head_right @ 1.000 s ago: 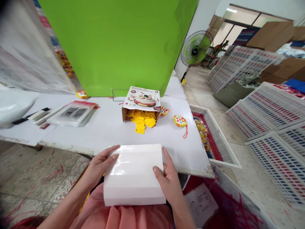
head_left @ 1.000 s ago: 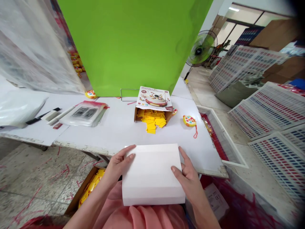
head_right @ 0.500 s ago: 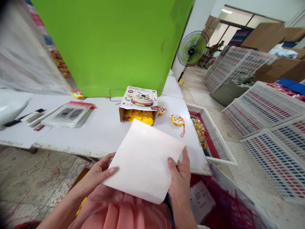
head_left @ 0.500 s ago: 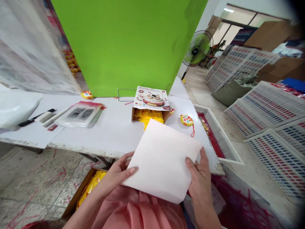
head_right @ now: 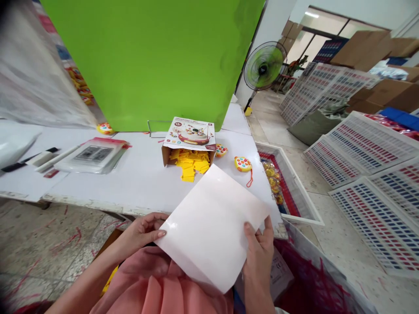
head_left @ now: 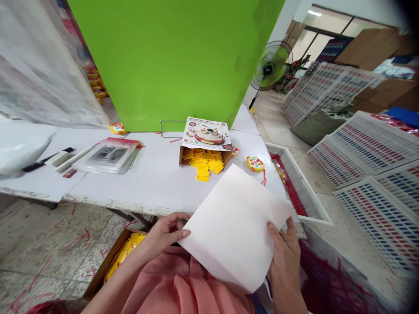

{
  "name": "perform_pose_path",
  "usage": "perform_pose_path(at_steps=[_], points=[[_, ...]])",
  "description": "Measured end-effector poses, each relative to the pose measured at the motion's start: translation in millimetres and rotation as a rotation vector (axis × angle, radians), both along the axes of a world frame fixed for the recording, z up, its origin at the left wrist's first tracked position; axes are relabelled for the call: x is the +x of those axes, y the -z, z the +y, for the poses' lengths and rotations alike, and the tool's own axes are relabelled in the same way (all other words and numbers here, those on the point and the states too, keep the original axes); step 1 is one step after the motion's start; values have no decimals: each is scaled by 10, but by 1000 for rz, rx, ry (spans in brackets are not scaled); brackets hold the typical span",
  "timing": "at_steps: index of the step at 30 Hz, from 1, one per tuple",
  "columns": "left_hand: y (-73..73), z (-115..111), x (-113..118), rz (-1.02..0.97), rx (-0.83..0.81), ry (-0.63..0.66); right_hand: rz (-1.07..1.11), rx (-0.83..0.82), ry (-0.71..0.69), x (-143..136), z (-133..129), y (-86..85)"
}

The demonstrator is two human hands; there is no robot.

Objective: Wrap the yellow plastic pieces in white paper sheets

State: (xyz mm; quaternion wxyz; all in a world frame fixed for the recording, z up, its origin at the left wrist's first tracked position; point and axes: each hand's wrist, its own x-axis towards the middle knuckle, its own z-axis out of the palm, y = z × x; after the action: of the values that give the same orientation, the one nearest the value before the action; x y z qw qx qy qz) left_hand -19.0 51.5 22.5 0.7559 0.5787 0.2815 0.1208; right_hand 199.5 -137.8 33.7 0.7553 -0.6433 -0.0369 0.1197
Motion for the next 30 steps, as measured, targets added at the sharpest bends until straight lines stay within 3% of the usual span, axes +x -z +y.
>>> perform_pose_path(at_steps=[3, 8, 11, 16, 20, 24, 30], points=[[43, -41, -18, -30, -102, -69, -18, -25, 8, 48, -50, 40], [80, -35, 62, -126, -260, -400, -49, -3, -34, 48, -84, 118], [48, 19, 157, -196, -290, -484, -42, -20, -35, 25, -123, 165], [-5, 1, 275, -244, -390, -469, -52, -21, 19, -3, -193, 222], [45, -148, 310, -191, -419, -381, -86, -41, 57, -23, -178, 232], [109, -226, 318, -125, -347, -378, -81, -21, 37, -25, -149, 239], [113, -139, 311, -69, -266, -429, -52, -39, 5, 4, -227, 282]])
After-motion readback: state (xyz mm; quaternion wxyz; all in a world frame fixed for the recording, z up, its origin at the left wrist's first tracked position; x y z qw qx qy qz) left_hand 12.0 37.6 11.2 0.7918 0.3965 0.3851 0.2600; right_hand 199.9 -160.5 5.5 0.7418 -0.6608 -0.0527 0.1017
